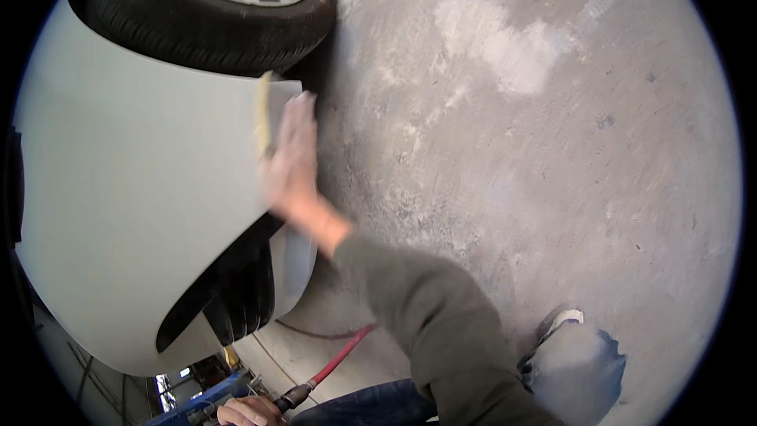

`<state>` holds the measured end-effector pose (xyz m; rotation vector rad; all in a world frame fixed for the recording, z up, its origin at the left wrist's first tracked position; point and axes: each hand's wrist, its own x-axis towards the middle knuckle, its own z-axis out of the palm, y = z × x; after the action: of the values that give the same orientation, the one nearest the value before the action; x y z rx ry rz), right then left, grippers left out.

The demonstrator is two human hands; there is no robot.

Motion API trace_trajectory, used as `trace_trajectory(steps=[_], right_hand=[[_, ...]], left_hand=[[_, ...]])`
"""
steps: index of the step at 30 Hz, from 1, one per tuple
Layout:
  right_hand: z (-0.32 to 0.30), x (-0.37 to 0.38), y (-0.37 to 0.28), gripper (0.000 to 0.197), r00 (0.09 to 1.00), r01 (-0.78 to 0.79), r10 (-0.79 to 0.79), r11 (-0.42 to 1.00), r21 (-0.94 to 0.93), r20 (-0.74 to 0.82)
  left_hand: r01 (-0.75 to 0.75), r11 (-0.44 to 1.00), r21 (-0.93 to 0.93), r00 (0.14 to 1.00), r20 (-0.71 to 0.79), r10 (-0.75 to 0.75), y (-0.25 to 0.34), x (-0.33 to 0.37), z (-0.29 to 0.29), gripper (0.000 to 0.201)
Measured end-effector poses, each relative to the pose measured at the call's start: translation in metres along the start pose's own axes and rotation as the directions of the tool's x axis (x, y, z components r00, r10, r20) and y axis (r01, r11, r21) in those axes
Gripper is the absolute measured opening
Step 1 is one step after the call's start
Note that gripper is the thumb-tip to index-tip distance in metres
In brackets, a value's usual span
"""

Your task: The person kneels in front of a white car and uses a sanding block to smooth the surface of the front bumper. They work methodically around the lower grille area and the bumper's edge, holding an air hose in their other hand.

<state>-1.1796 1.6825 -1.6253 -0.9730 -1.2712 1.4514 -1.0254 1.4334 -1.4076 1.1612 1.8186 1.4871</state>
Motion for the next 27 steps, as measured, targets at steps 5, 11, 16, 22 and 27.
trace_trajectory(steps=[5, 11, 16, 22, 27], right_hand=[[-0.027, -0.023, -0.073, 0.089, 0.917, 0.341, -0.370, 0.921, 0.190, 0.147], [-0.007, 0.026, -0.060, 0.084, 0.988, -0.117, 0.101, 0.984, 0.137, 0.117], [-0.012, 0.005, -0.101, 0.085, 0.946, 0.308, -0.321, 0.934, 0.183, 0.050], [-0.006, 0.006, -0.062, 0.089, 0.990, -0.130, 0.126, 0.988, 0.083, 0.058], [-0.023, -0.043, -0.084, 0.091, 0.984, 0.165, -0.171, 0.981, 0.104, 0.049]], left_hand=[[0.022, 0.998, 0.067, 0.975, -0.224, -0.007, -0.011, 0.003, 0.020, 0.021], [0.009, 0.999, 0.050, 0.969, -0.247, 0.004, -0.001, -0.010, 0.011, 0.022], [-0.012, 0.995, 0.104, 0.977, -0.209, 0.033, 0.002, -0.010, 0.018, 0.020], [0.047, 0.997, 0.059, 0.987, -0.155, -0.037, -0.006, -0.009, 0.018, 0.014], [-0.007, 0.984, 0.177, 0.978, -0.206, 0.044, -0.017, -0.003, 0.033, 0.024]])
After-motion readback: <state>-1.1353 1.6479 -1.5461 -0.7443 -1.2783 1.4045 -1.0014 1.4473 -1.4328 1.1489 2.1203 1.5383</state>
